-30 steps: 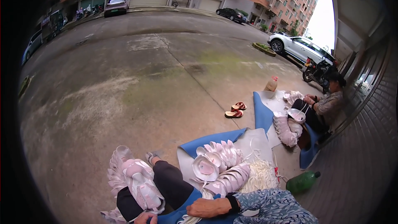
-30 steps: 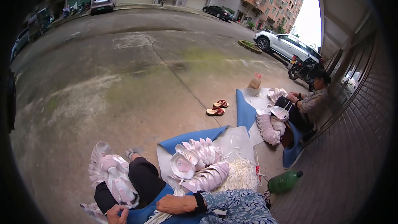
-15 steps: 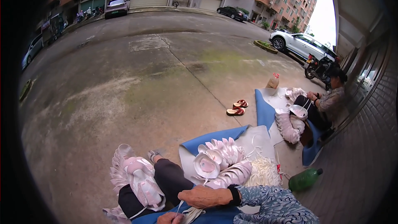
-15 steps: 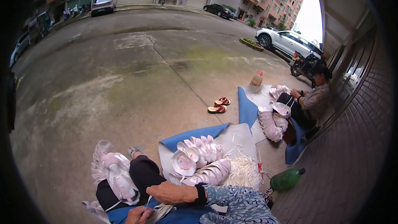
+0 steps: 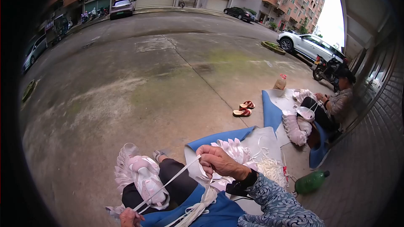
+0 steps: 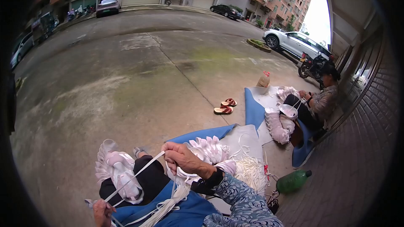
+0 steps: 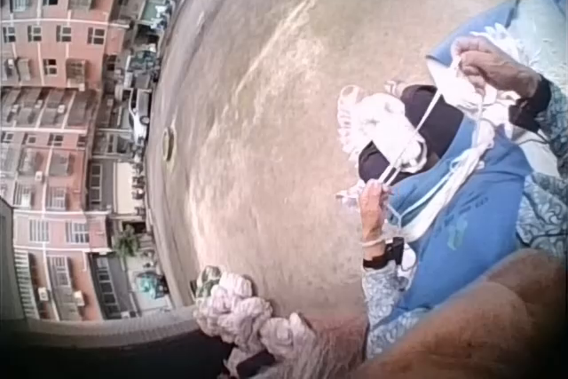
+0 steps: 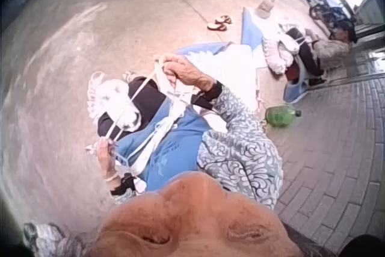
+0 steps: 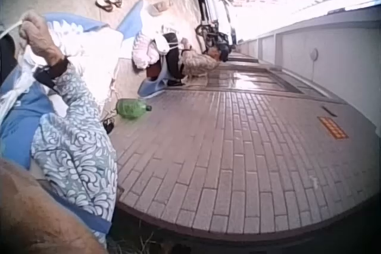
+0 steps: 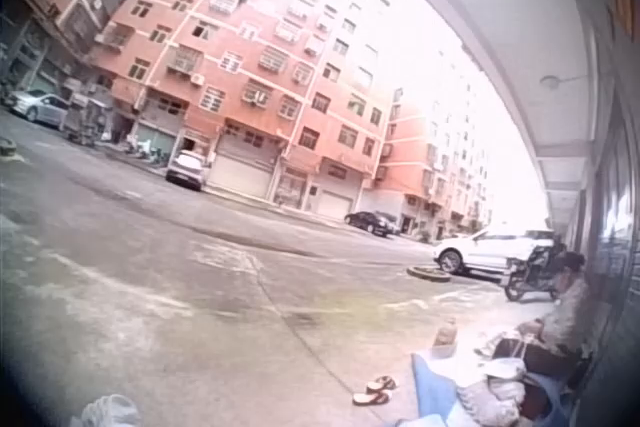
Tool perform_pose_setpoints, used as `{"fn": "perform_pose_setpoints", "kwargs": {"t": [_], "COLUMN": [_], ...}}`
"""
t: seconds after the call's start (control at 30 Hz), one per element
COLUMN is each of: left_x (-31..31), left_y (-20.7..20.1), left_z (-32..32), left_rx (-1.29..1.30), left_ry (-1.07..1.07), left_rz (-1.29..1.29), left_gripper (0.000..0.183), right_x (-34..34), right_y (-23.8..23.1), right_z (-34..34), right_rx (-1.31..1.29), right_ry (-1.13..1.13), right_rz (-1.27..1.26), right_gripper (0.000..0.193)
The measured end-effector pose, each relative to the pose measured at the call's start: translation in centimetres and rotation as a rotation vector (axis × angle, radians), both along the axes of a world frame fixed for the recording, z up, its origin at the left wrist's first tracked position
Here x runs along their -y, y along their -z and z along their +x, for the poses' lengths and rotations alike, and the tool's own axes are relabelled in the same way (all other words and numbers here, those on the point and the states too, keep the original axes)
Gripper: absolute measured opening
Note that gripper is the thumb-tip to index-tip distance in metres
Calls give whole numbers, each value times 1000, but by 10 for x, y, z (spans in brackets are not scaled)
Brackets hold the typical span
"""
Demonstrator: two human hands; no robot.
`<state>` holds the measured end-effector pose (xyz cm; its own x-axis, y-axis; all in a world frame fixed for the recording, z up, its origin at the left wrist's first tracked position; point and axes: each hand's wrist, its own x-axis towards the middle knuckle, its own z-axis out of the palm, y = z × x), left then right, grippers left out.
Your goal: The recorder is lacing a pair of white and pink athletic shoes.
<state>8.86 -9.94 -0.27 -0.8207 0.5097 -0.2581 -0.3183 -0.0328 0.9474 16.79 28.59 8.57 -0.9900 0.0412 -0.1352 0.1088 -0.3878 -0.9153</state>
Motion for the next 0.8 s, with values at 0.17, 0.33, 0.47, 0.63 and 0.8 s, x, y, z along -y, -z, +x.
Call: {"fn": "perform_pose_setpoints", "kwargs": {"t": [0.17, 0.33, 0.47, 0.63, 0.8], "left_x": [37, 41, 71, 96, 119], "left_y": [46, 48, 55, 57, 44], "left_z": [-36, -55, -53, -46, -54], "left_rx": [-72, -61, 3, -1, -21], "left_ry": [-354, -742, -799, -990, -1226], "left_rz": [308, 411, 405, 283, 276], "left_gripper": [20, 31, 33, 38, 40], "right_x": [3, -25, -77, -137, -215], "right_y": [-11, 9, 44, 40, 41], "right_z": [4, -1, -13, -15, 7], "right_rx": [3, -89, 43, 75, -51], "right_ry": [-488, -339, 198, 846, 1198], "right_rz": [581, 1088, 1023, 249, 19], "right_gripper": [19, 23, 17, 24, 27]}}
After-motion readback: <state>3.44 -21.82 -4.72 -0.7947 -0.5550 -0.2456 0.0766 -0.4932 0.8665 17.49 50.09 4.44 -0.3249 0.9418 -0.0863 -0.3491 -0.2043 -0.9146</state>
